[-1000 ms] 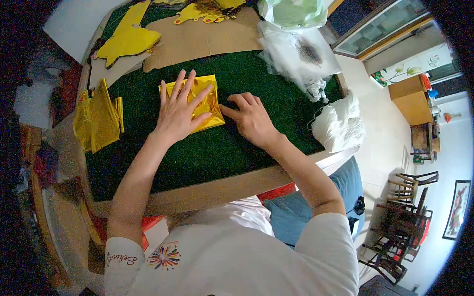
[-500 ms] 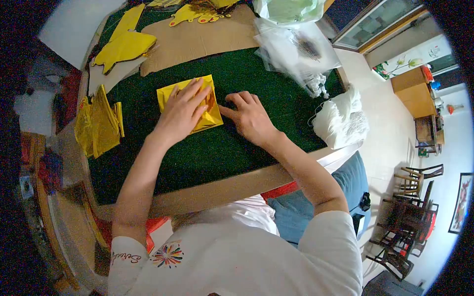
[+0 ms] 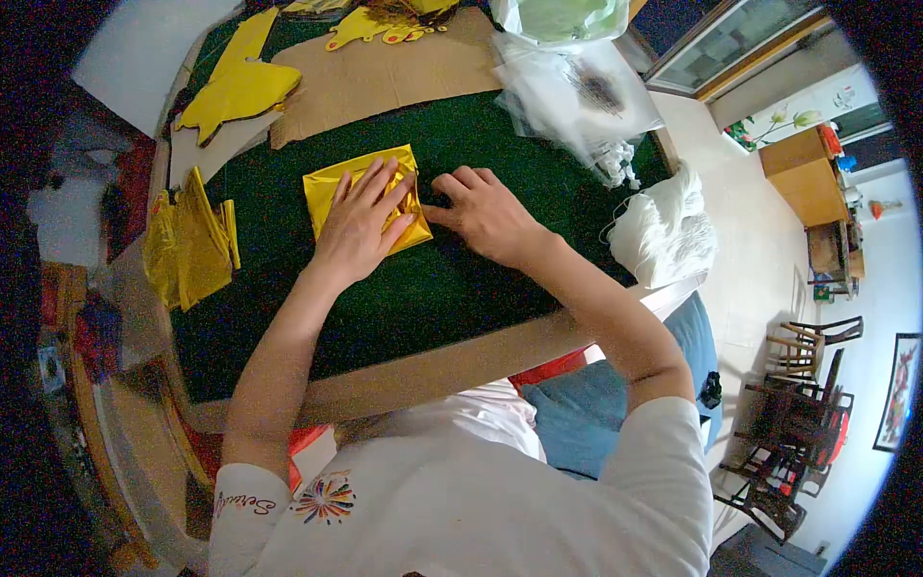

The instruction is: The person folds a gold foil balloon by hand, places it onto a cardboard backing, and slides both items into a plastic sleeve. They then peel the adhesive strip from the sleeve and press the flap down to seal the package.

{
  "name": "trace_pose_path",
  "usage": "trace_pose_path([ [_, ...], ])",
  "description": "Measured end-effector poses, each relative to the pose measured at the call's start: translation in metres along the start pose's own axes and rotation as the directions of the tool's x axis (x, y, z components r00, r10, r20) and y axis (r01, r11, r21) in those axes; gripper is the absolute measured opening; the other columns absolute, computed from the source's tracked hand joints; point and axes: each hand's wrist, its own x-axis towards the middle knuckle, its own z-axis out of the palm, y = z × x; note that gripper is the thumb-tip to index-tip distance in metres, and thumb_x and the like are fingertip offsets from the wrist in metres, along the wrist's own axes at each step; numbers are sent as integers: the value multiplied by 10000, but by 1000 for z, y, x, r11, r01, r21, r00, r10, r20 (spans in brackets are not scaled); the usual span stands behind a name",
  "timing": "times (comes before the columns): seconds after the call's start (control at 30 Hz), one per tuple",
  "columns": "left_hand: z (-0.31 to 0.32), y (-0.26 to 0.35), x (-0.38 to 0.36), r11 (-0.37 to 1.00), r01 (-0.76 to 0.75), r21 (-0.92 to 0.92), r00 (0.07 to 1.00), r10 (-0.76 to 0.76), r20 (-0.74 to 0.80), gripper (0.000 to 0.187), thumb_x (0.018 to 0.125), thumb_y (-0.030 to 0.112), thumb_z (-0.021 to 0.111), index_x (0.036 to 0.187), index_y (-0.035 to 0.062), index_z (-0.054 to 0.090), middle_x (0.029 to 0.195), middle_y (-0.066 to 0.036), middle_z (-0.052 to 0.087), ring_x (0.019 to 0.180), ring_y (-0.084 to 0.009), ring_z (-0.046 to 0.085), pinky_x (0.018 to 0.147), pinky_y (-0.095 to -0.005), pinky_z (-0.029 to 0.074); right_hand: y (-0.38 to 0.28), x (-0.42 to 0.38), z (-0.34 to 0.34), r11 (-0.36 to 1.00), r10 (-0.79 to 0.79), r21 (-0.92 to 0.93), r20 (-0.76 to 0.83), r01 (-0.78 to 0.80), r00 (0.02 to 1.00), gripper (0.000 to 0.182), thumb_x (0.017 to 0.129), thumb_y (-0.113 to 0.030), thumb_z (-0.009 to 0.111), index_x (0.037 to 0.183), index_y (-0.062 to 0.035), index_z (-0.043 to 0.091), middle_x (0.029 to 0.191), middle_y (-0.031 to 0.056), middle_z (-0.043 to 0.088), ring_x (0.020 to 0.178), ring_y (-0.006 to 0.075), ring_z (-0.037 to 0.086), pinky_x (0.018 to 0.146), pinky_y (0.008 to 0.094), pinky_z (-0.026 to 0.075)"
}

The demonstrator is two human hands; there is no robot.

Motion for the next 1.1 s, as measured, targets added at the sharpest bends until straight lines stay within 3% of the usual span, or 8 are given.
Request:
trace_pose_path([
  [0.13, 1, -2, -1, 1000, -3, -9, 1000, 3, -6, 481, 917, 372, 561, 1332, 132, 517, 1432, -143, 430, 1362, -285, 362, 1121, -511, 234, 3, -7, 0, 999, -49, 9, -63, 50, 997, 558, 697, -1, 573, 1236, -145, 601, 1208, 101, 515, 1091, 282, 500, 951, 396, 418],
  [0.23, 2, -2, -1, 1000, -4, -20, 1000, 3, -21, 486, 915, 372, 563, 1330, 124, 518, 1431, -145, 432, 1363, -284, 361, 1121, -512, 233, 10, -8, 2, 992, -38, 116, -157, 57, 987, 611, 696, 29, 547, 1287, -123, 567, 1191, 114, 534, 1072, 301, 518, 940, 393, 430],
  [0.33, 2, -1, -1, 1000, -9, -22, 1000, 8, -25, 495, 915, 372, 563, 1336, 116, 510, 1428, -148, 436, 1363, -284, 361, 1121, -513, 233, 16, 4, 11, 987, 137, 118, -270, -108, 953, 618, 718, 48, 516, 1315, -105, 552, 1155, 121, 552, 1046, 299, 530, 927, 372, 440],
  [0.53, 2, -1, 0, 999, 14, -44, 1000, -15, -17, 517, 918, 375, 557, 1353, 102, 489, 1435, -146, 429, 1368, -278, 354, 1127, -513, 223, 21, 18, 18, 993, 117, 12, -270, -118, 956, 519, 768, -47, 557, 1274, -153, 596, 1088, 92, 542, 1019, 264, 509, 883, 377, 434],
  [0.63, 3, -1, 0, 999, 19, -42, 1000, -20, -8, 546, 921, 382, 551, 1366, 76, 469, 1445, -139, 419, 1376, -270, 344, 1133, -510, 214, 17, 18, 16, 993, 115, 29, -254, -112, 960, 554, 727, 18, 548, 1253, -141, 614, 1136, 108, 533, 1041, 283, 513, 908, 380, 433],
  [1.1, 3, -2, 0, 999, 30, -17, 999, -30, 22, 592, 933, 403, 520, 1412, 72, 409, 1467, -111, 393, 1389, -251, 321, 1146, -496, 189, 11, 16, 14, 997, 78, -3, -202, -81, 976, 509, 717, -7, 565, 1207, -131, 625, 1214, 112, 516, 1105, 286, 494, 927, 394, 427],
])
